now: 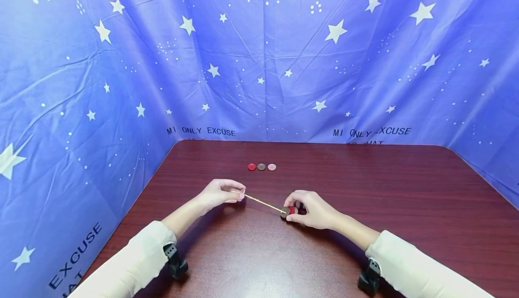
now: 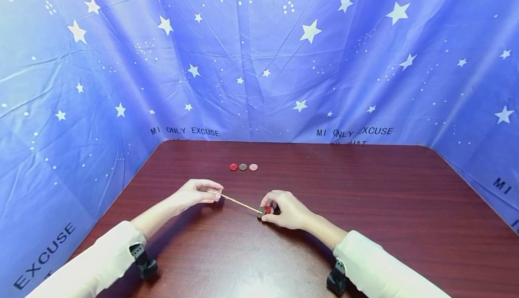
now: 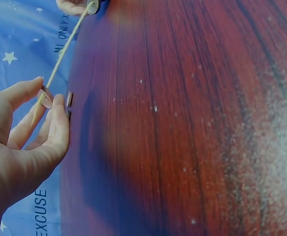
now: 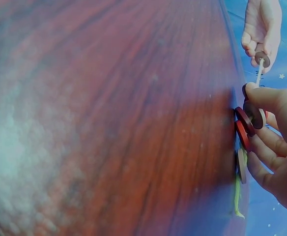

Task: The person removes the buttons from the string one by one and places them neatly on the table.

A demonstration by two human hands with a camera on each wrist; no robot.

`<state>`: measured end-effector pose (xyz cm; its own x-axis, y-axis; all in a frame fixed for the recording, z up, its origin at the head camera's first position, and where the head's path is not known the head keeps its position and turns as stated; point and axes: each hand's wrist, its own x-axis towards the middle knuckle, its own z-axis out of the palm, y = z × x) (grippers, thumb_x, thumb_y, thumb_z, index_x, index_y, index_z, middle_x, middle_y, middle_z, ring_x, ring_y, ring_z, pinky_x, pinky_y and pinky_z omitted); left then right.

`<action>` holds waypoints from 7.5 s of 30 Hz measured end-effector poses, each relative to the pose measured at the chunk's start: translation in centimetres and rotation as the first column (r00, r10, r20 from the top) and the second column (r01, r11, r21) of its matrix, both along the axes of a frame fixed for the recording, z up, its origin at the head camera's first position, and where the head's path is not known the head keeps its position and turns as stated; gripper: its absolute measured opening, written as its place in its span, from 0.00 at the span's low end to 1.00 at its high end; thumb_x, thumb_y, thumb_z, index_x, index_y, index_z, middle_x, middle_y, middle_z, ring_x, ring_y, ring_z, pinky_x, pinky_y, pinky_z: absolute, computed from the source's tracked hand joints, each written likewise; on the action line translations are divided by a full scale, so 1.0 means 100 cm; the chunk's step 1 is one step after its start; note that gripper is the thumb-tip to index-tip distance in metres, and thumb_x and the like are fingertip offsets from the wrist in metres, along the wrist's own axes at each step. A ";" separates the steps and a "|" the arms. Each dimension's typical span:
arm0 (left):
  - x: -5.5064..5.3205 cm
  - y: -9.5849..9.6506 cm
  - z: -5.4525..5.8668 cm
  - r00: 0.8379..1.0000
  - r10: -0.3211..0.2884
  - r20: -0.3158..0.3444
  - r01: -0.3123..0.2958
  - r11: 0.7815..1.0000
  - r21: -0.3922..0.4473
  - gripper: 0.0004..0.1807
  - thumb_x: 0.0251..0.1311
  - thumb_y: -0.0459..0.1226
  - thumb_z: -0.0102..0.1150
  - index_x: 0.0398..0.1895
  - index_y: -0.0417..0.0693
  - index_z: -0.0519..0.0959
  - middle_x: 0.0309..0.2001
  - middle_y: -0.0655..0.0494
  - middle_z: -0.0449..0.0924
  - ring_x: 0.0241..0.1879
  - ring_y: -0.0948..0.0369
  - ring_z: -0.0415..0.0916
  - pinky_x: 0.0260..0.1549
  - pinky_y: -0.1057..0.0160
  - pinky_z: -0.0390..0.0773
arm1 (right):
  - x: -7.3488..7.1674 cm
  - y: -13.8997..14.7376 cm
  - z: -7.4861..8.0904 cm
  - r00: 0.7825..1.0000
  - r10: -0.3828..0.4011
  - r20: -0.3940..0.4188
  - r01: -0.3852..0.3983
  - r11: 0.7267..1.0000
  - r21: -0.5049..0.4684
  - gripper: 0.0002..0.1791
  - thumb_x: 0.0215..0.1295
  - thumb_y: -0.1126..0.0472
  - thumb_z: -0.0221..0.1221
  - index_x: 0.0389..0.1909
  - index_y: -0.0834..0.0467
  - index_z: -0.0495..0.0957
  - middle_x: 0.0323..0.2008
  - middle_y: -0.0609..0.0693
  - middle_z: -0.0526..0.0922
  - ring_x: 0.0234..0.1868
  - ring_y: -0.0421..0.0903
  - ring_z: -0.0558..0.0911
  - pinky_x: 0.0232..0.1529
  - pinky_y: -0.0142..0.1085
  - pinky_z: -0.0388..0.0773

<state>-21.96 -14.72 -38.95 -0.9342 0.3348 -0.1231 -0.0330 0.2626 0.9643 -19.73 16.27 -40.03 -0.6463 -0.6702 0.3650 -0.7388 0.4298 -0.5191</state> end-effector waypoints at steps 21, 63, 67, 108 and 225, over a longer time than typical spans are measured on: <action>-0.007 -0.011 0.001 1.000 0.018 -0.013 -0.018 1.000 -0.007 0.24 0.53 0.32 0.66 0.53 0.30 0.77 0.35 0.61 0.85 0.34 0.70 0.81 0.43 0.63 0.84 | -0.002 0.002 -0.001 1.000 0.000 0.010 0.000 1.000 -0.003 0.11 0.52 0.62 0.70 0.36 0.55 0.80 0.26 0.46 0.78 0.25 0.39 0.74 0.24 0.22 0.69; -0.025 -0.030 0.003 0.995 -0.038 0.097 0.039 0.999 -0.006 0.20 0.57 0.31 0.63 0.50 0.27 0.75 0.32 0.59 0.85 0.34 0.66 0.83 0.43 0.65 0.84 | -0.003 -0.002 0.001 1.000 0.005 0.002 -0.005 1.000 0.015 0.11 0.52 0.61 0.70 0.36 0.56 0.80 0.26 0.46 0.79 0.27 0.37 0.75 0.26 0.23 0.70; -0.033 -0.028 0.000 0.997 0.008 0.080 -0.006 1.000 -0.024 0.17 0.55 0.32 0.66 0.46 0.29 0.79 0.30 0.60 0.86 0.33 0.67 0.83 0.40 0.68 0.84 | -0.003 -0.002 0.000 1.000 0.004 0.003 -0.004 1.000 0.016 0.11 0.52 0.62 0.70 0.36 0.56 0.80 0.26 0.47 0.79 0.26 0.37 0.75 0.26 0.23 0.71; -0.110 0.004 0.001 0.936 0.338 0.100 -0.332 0.940 -0.072 0.16 0.51 0.28 0.69 0.43 0.27 0.82 0.38 0.38 0.86 0.21 0.66 0.83 0.28 0.68 0.84 | -0.005 -0.001 -0.002 1.000 0.006 -0.003 -0.006 1.000 0.022 0.12 0.52 0.61 0.70 0.36 0.56 0.79 0.26 0.46 0.80 0.27 0.37 0.75 0.27 0.25 0.73; 0.024 0.109 0.005 0.984 -0.086 0.156 0.100 0.991 -0.090 0.13 0.55 0.36 0.67 0.37 0.32 0.82 0.24 0.54 0.83 0.23 0.68 0.76 0.27 0.71 0.80 | -0.001 -0.007 -0.003 0.998 -0.047 0.042 0.049 0.997 -0.053 0.18 0.51 0.60 0.71 0.40 0.59 0.75 0.26 0.45 0.80 0.25 0.39 0.77 0.25 0.28 0.74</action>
